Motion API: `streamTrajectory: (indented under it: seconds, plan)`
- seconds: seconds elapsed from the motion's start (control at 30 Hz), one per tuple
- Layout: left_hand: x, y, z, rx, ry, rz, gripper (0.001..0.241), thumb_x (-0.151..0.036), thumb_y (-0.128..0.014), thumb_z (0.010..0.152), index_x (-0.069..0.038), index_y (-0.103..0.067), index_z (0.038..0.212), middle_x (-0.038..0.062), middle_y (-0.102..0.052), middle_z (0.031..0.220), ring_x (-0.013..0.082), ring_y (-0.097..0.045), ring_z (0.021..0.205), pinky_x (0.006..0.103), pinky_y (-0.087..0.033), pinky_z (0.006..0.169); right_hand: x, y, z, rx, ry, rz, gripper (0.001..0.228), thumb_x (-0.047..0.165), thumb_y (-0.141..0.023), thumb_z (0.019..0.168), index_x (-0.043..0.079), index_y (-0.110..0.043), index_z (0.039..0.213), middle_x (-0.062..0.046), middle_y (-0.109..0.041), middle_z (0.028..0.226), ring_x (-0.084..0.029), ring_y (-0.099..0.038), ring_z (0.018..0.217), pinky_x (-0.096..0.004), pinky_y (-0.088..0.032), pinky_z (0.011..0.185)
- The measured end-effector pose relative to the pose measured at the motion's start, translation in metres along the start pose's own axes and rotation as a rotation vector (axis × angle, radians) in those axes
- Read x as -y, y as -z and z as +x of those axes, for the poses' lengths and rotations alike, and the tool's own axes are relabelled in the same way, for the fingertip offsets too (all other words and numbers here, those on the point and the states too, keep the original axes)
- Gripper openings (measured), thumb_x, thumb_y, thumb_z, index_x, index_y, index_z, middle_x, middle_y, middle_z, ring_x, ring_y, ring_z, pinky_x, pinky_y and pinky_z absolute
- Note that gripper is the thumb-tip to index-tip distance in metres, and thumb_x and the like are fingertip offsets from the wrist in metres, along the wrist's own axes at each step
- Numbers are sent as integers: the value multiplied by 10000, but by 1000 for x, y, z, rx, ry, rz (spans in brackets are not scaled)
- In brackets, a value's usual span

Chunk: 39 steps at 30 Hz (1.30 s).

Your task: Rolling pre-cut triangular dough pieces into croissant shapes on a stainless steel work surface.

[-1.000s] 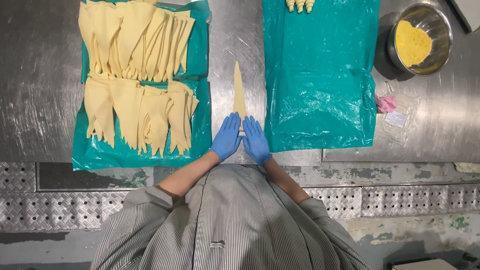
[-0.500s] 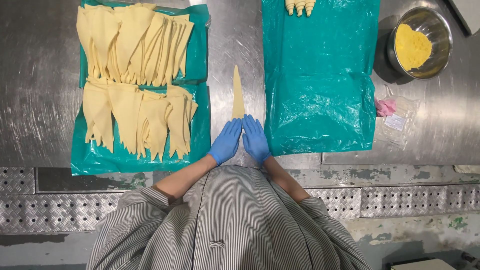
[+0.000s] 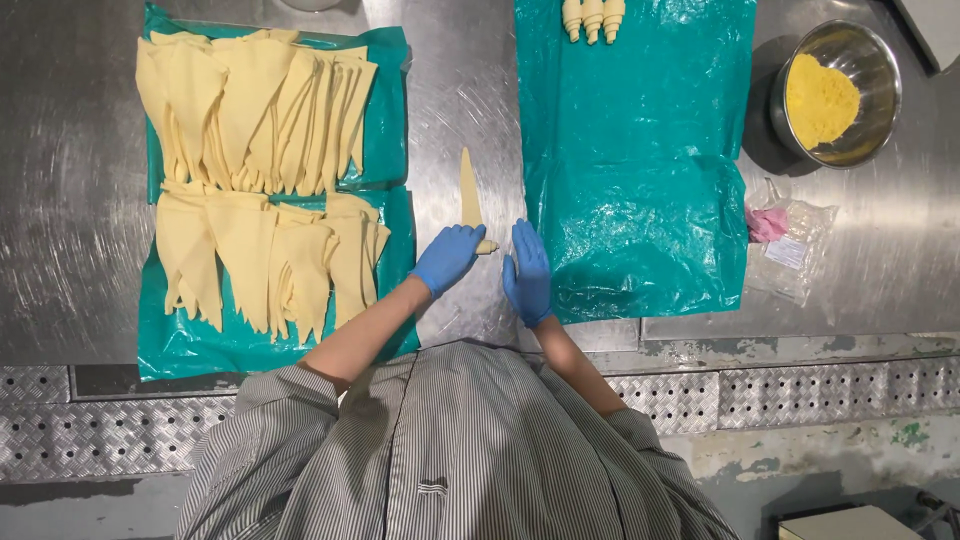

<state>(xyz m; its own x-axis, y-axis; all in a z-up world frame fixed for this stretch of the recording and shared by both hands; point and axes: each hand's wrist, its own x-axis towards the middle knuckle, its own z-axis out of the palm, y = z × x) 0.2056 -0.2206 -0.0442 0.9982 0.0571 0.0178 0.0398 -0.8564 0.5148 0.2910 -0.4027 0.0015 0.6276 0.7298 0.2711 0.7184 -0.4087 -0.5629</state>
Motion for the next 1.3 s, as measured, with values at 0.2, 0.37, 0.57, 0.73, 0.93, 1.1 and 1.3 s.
streamTrajectory:
  seconds: [0.2, 0.37, 0.57, 0.73, 0.93, 1.1, 1.3]
  plan:
    - [18, -16, 11, -43, 413, -1056, 396, -258, -716, 972, 1, -632, 1259, 157, -663, 1116, 254, -644, 1021, 357, -522, 907, 2, 16, 25, -61, -104, 270, 532, 30, -628, 968, -36, -495, 1478, -199, -529, 1534, -356, -512, 1438, -421, -401, 1208]
    - [-23, 60, -12, 49, 389, -1558, 464, -270, -635, 1017, 6, -563, 1383, 103, -671, 1215, 155, -640, 1104, 293, -513, 961, 21, 61, 41, 243, -147, 603, 576, 92, -665, 951, -52, -471, 1474, -192, -546, 1488, -303, -510, 1405, -403, -391, 1170]
    - [-85, 134, -48, 76, 263, -1670, 561, -262, -597, 1004, -36, -440, 1493, 62, -604, 1362, 120, -597, 1243, 259, -476, 1053, 29, 92, 13, 604, -544, 998, 446, 214, -732, 944, -46, -638, 1294, -53, -689, 1055, -133, -617, 922, -296, -496, 808]
    - [-127, 143, -55, 23, 236, -1465, 526, -265, -649, 997, -40, -472, 1438, 77, -616, 1256, 134, -612, 1145, 266, -502, 966, 67, 148, 10, 541, -351, 793, 287, 207, -787, 914, -9, -745, 1099, 19, -704, 920, -40, -614, 812, -236, -512, 680]
    - [-150, 157, -54, 109, 292, -1442, 429, -267, -707, 978, -24, -572, 1304, 62, -625, 1041, 124, -600, 835, 266, -503, 685, 107, 213, 8, 397, -462, 487, 206, 220, -849, 815, 25, -783, 833, 10, -699, 695, -18, -593, 648, -227, -454, 549]
    - [-154, 160, -48, 109, 291, -1459, 479, -221, -780, 903, -11, -626, 1304, 64, -691, 1089, 101, -665, 939, 249, -554, 795, 115, 228, 0, 227, -406, 356, 235, 225, -894, 770, 29, -770, 802, 21, -694, 682, -12, -570, 614, -225, -440, 518]
    - [-171, 153, -42, 138, 275, -1544, 550, -162, -780, 902, 32, -593, 1381, 93, -709, 1158, 112, -675, 1022, 256, -550, 896, 112, 229, -8, 158, -464, 357, 245, 209, -895, 806, 13, -759, 753, 1, -626, 628, -24, -495, 602, -248, -379, 507]
